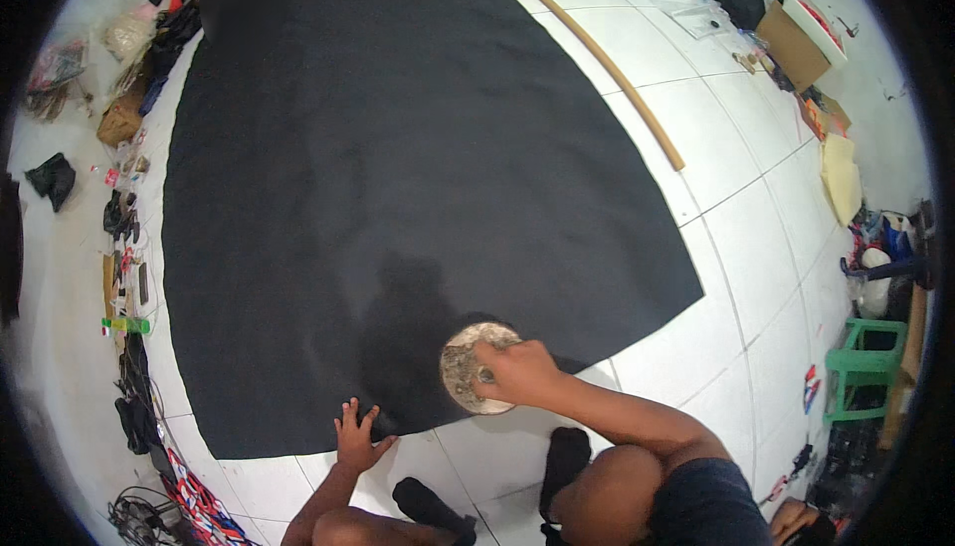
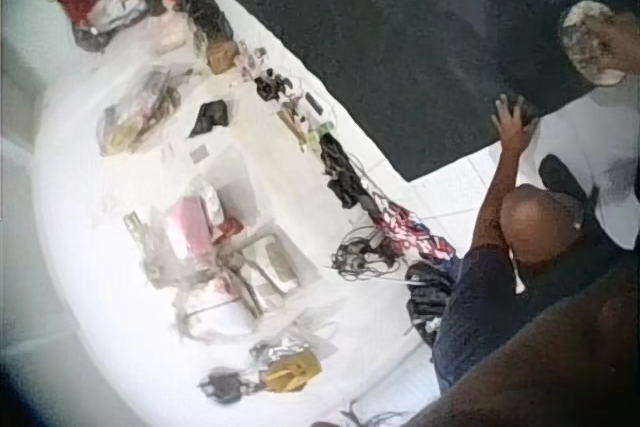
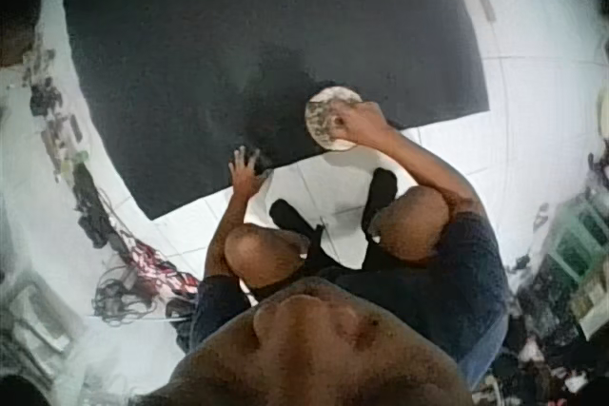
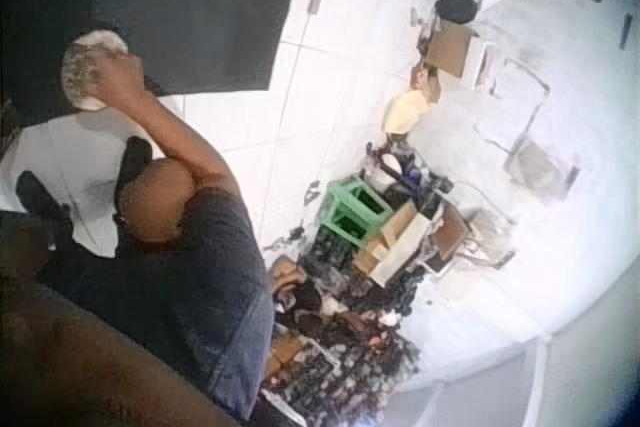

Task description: The person cuts a large piece of black fabric on the floor using shears and a wooden guide.

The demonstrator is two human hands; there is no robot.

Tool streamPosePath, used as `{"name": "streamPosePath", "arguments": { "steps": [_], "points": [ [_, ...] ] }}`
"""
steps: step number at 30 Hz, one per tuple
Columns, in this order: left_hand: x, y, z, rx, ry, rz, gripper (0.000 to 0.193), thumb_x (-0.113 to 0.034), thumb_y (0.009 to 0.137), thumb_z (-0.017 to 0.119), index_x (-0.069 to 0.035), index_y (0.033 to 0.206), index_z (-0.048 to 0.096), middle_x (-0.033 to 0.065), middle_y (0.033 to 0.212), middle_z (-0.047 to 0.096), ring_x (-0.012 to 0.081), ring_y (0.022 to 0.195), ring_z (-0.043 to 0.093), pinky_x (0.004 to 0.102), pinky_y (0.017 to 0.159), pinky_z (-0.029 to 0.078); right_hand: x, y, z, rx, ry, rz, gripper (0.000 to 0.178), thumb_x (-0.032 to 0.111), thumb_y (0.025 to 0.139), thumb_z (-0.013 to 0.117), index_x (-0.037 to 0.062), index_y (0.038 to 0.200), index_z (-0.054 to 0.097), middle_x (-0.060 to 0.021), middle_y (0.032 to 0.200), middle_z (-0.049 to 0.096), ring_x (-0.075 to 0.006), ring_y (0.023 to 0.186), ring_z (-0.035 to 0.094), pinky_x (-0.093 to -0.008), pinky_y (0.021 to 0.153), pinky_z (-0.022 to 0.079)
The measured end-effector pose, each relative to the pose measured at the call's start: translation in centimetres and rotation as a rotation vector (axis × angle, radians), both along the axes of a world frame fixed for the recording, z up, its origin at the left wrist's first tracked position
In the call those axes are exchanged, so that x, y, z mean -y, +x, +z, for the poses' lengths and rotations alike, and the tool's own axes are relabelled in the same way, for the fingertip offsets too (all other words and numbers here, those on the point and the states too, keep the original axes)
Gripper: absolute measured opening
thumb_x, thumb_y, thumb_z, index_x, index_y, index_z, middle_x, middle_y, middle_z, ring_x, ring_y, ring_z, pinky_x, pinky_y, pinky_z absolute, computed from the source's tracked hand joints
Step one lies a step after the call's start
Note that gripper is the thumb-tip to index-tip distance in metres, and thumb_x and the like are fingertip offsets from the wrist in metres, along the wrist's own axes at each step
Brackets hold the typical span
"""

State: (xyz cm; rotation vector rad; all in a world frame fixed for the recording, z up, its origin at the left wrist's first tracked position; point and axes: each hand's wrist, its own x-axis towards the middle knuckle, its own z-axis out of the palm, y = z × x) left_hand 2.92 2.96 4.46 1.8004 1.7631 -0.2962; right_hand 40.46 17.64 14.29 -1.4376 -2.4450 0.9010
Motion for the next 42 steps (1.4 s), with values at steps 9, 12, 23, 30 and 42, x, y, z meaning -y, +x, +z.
{"name": "streamPosePath", "arguments": {
  "steps": [9, 12, 23, 30, 42],
  "points": [
    [-10.9, 11.3, 18.0, 0.261, -0.201, 0.263, 0.053, -0.043, 0.086, 0.07, -0.007, 0.123, 0.064, 0.0181, 0.124, 0.064, 0.0313, 0.115, 0.062, 0.0403, 0.098, 0.048, 3.6, 4.0, 11.1, 0.16, -0.469, 0.093, 0.069, 0.039, 0.085, 0.068, 0.0096, 0.141, 0.042, -0.0208, 0.112, 0.065, -0.0382, 0.099, 0.066, -0.052, 0.084, 0.052],
    [-10.3, 15.9, 27.2, 0.587, -0.148, 0.342, 0.036, -0.025, 0.087, 0.072, -0.004, 0.116, 0.066, 0.0142, 0.108, 0.071, 0.0273, 0.1, 0.068, 0.0362, 0.088, 0.052, 9.8, 5.9, 18.9, 0.015, -0.541, -0.154, 0.061, 0.041, 0.091, 0.062, 0.0096, 0.14, 0.045, -0.0214, 0.113, 0.064, -0.0406, 0.102, 0.063, -0.0509, 0.088, 0.05],
    [-11.8, 17.2, 52.6, 0.154, -0.483, -0.105, 0.046, -0.042, 0.092, 0.062, -0.005, 0.12, 0.064, 0.0192, 0.109, 0.068, 0.0327, 0.094, 0.062, 0.0447, 0.082, 0.05, 14.8, 31.1, 40.8, 0.431, -0.848, -0.238, 0.054, 0.054, 0.09, 0.056, 0.016, 0.128, 0.058, -0.016, 0.123, 0.063, -0.0372, 0.114, 0.061, -0.0547, 0.091, 0.05],
    [-24.1, 24.0, 53.3, 0.175, -0.419, 0.033, 0.048, -0.043, 0.092, 0.063, -0.004, 0.119, 0.065, 0.0198, 0.115, 0.066, 0.0342, 0.102, 0.062, 0.0446, 0.087, 0.049, -2.4, 48.1, 46.6, 0.353, -0.643, -0.6, 0.057, 0.056, 0.088, 0.059, 0.014, 0.127, 0.06, -0.0127, 0.118, 0.067, -0.0329, 0.11, 0.063, -0.0484, 0.09, 0.052],
    [-66.7, 42.5, 57.9, 0.585, -0.177, 0.516, 0.042, -0.034, 0.09, 0.065, 0.0, 0.114, 0.067, 0.0128, 0.108, 0.07, 0.0247, 0.1, 0.066, 0.0371, 0.09, 0.05, -5.7, 54.4, 42.6, 0.139, -0.564, -1.051, 0.038, 0.046, 0.09, 0.065, 0.0084, 0.092, 0.073, -0.0167, 0.094, 0.072, -0.0346, 0.087, 0.068, -0.0478, 0.08, 0.052]
  ]
}}
